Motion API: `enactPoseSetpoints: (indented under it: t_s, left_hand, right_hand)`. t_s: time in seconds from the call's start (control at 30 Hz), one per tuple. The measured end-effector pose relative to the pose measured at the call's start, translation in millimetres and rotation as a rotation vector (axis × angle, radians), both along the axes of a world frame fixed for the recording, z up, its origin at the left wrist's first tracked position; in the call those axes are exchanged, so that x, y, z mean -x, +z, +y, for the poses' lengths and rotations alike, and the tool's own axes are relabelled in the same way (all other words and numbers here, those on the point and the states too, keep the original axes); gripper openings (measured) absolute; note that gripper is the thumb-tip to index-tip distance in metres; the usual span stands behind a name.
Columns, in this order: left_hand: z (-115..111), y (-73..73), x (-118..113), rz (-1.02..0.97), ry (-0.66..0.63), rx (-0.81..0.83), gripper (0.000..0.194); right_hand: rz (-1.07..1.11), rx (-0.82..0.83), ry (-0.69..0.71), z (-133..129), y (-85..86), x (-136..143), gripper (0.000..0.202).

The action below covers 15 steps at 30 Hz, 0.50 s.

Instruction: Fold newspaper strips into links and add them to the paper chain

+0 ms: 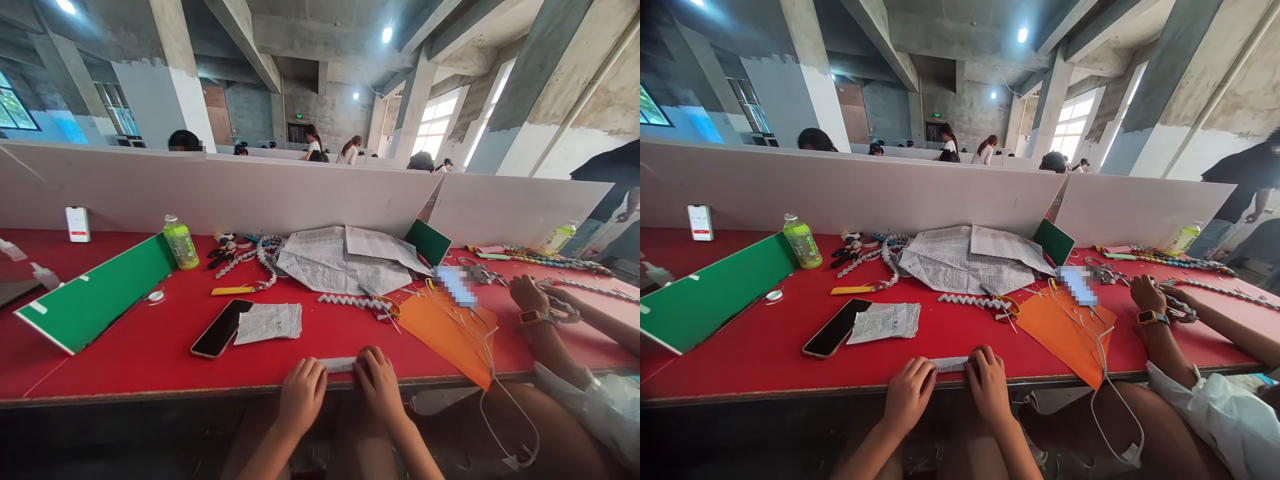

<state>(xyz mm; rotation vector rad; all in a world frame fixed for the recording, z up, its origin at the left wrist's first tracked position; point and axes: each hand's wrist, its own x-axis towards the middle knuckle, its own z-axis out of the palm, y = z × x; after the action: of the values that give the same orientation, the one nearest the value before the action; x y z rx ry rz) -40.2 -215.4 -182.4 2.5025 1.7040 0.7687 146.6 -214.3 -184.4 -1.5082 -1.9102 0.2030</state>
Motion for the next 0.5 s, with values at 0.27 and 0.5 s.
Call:
enactPoseSetpoints:
  t_s: [0.27,0.5]
  left_hand:
    - [14,12.6,-14,0.031,0.192,0.179,0.017]
    - [17,14.4,-12,0.053,0.197,0.221,0.015]
  right_hand:
    - [-0.093,0.043,-0.081,11,1.8,6,0.015]
    - [-0.155,0.047,-0.105,13,-0.6,7,0.019]
